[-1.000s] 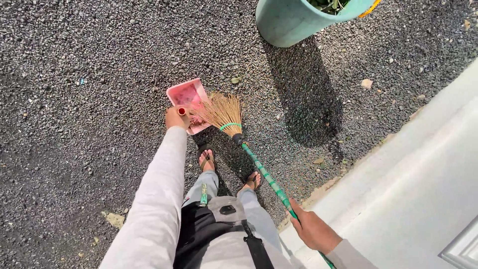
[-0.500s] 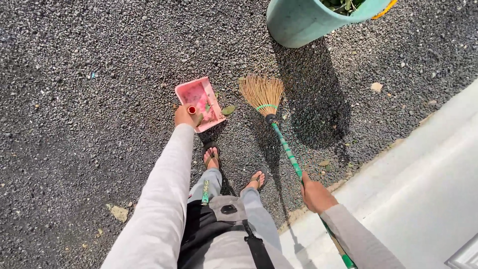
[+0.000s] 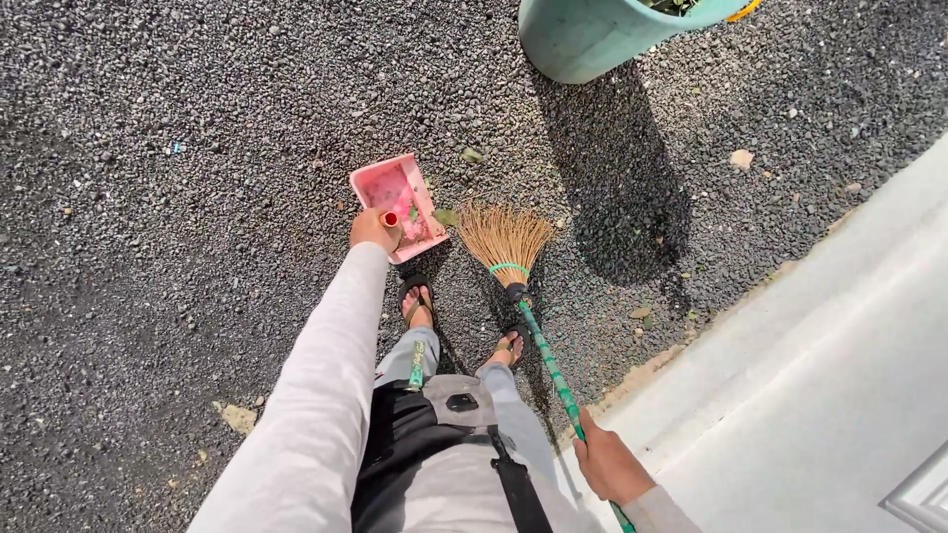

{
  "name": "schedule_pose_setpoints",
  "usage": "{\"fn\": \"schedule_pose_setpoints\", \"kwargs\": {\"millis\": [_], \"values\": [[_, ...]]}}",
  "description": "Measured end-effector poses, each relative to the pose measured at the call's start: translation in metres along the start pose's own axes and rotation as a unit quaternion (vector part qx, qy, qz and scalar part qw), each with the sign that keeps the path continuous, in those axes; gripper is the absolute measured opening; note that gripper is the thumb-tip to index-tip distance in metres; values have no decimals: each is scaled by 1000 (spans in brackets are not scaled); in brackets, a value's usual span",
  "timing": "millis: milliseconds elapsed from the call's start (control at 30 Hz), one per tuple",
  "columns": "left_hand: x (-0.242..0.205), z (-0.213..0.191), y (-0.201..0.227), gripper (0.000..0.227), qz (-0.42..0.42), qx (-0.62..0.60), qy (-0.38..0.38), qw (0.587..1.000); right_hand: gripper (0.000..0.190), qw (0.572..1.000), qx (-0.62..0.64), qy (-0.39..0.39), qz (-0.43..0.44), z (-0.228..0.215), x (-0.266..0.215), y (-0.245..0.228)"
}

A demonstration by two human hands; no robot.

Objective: Using a broom and a small dustpan to collect leaves and twigs from a gravel surface and depositing them into a plastic bucket.

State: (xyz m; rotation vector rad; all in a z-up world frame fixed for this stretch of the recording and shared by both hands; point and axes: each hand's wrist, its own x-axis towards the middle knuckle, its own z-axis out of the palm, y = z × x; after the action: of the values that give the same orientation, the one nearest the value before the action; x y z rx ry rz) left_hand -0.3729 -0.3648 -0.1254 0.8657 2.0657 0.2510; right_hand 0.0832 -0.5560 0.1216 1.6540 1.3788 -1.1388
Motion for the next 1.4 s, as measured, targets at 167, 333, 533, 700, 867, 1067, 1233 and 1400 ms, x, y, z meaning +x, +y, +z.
{"fn": "schedule_pose_setpoints", "kwargs": {"millis": [167, 333, 533, 700, 867, 1067, 1233, 1400], "values": [[-19, -10, 14, 23, -31, -30, -31, 999, 61, 984, 136, -71, 88, -67, -79, -35], [-13, 2, 9, 23, -59, -59, -8, 997, 61, 996, 47, 41, 66, -92, -32, -9], [1, 26, -18, 22, -36, -58, 38, 997, 57, 984, -149, 86, -35, -98, 49, -40], [28, 29, -36, 20, -28, -90, 63, 993, 60, 985, -143, -12, -94, -83, -34, -26], [23, 28, -45, 18, -25, -69, 68, 995, 56, 996, -74, -13, -47, -84, -71, -21], [1, 8, -23, 21, -42, -71, 35, 996, 56, 990, -92, 94, -43, -62, 42, 7], [-5, 8, -11, 22, -24, -28, -1, 999, 57, 994, -85, 8, -72, -33, 4, -17], [6, 13, -16, 22, -13, -16, 15, 1000, 65, 997, -49, -51, -40, -43, -65, -18]]}}
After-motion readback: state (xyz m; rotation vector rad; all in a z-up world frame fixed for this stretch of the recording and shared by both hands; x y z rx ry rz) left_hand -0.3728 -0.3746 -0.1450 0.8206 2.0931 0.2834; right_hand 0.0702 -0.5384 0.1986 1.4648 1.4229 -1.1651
